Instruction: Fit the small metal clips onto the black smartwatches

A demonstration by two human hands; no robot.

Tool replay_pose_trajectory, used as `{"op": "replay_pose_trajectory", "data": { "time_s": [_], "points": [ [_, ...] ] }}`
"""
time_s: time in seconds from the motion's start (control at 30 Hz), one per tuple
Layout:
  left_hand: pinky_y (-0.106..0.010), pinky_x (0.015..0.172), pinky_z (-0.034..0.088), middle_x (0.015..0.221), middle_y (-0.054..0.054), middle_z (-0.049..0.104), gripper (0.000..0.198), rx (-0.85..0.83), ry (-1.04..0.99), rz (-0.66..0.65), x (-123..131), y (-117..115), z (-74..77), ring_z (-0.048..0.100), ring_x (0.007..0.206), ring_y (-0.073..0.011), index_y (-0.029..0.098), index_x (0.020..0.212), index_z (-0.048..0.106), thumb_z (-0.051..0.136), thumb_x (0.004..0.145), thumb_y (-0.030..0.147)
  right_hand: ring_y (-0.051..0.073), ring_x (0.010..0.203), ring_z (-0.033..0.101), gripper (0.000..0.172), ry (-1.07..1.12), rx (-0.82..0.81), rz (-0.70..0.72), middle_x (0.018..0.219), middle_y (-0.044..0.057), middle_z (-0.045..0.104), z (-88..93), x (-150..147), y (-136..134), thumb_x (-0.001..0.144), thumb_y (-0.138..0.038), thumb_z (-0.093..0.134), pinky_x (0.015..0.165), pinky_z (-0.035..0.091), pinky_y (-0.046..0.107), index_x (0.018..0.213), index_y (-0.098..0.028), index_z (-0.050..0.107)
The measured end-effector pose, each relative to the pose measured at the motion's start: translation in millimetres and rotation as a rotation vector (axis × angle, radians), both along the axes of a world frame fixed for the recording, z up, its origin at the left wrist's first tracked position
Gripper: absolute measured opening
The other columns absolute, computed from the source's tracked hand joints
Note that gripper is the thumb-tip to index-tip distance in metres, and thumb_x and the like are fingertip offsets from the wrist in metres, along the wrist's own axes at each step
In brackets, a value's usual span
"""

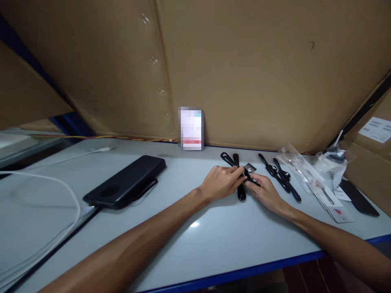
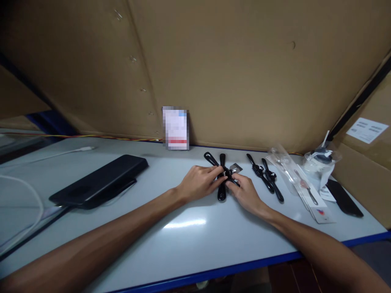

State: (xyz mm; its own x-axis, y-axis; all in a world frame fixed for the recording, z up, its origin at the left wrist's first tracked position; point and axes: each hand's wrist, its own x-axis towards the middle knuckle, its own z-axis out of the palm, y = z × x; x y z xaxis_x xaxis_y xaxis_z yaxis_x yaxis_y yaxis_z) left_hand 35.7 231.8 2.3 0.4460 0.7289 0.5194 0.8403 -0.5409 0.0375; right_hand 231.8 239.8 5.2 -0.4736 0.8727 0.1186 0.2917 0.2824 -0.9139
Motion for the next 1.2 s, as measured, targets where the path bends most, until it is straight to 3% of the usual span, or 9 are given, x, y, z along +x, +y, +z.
{"op": "replay_pose_trajectory", "data": {
  "time_s": [0.23,0.47,0.7,0.83,0.97,1.1,1.2],
  "points": [
    [-0.029,0.053,0.029,0.063,-0.003,0.066,0.035,-0.107,-0.115,0.065,1.8,-0.7,2.6,0.058,0.052,-0.0162,0.02,0.079,0.056,0.034,0.103,0.033,0.014,0.059,0.039,0.025,-0.045,0.066,-0.018,0.061,-0.004,0.043,1.5,0.5,-1.6,0.087,-0.039,0.058,0.056,0.03,0.027,0.072,-0.022,0.048],
    [-0.029,0.053,0.031,0.07,-0.004,0.069,0.032,-0.183,-0.045,0.073,3.3,0.8,4.3,0.061,0.056,-0.0185,0.02,0.093,0.056,0.03,0.105,0.033,0.013,0.055,0.037,0.025,-0.007,0.0,-0.011,0.062,-0.006,0.041,-3.5,1.5,2.3,0.088,-0.04,0.057,0.054,0.029,0.027,0.075,-0.022,0.047],
    [-0.029,0.056,0.035,0.08,-0.005,0.072,0.022,-0.23,-0.028,0.063,3.0,1.7,4.5,0.067,0.066,-0.0208,0.021,0.098,0.052,0.04,0.104,0.038,0.019,0.069,0.052,0.01,-0.302,0.296,-0.076,0.076,0.002,0.062,-2.7,5.2,2.8,0.089,-0.029,0.056,0.066,0.034,0.029,0.084,-0.021,0.058],
    [-0.03,0.058,0.036,0.082,-0.006,0.073,0.016,-0.242,-0.031,0.06,2.7,2.2,4.3,0.067,0.069,-0.0212,0.021,0.094,0.053,0.044,0.101,0.033,0.021,0.071,0.055,0.007,-0.393,0.385,-0.15,0.078,0.004,0.065,-3.6,8.6,5.5,0.089,-0.027,0.056,0.068,0.034,0.031,0.09,-0.022,0.061],
    [-0.031,0.058,0.037,0.084,-0.007,0.073,0.015,-0.238,-0.016,0.069,3.1,3.0,4.4,0.067,0.07,-0.0224,0.021,0.092,0.055,0.044,0.098,0.029,0.019,0.069,0.053,0.012,-0.219,0.268,-0.115,0.075,0.002,0.062,-0.3,10.5,11.8,0.087,-0.032,0.057,0.065,0.036,0.03,0.082,-0.021,0.058],
    [-0.032,0.06,0.039,0.085,-0.007,0.073,0.015,-0.274,0.0,0.073,3.5,3.6,5.0,0.067,0.07,-0.0229,0.021,0.096,0.056,0.043,0.099,0.028,0.015,0.054,0.042,0.023,-0.109,0.044,-0.103,0.058,-0.004,0.047,3.5,11.4,18.1,0.085,-0.04,0.06,0.055,0.03,0.028,0.074,-0.022,0.051],
    [-0.033,0.062,0.042,0.086,-0.008,0.073,0.015,-0.304,0.007,0.075,3.5,2.9,5.8,0.069,0.072,-0.0244,0.019,0.104,0.055,0.043,0.099,0.028,0.014,0.053,0.04,0.024,-0.08,0.026,-0.103,0.055,-0.005,0.042,4.2,11.3,19.5,0.084,-0.04,0.062,0.053,0.027,0.028,0.071,-0.023,0.05]
  ]
}}
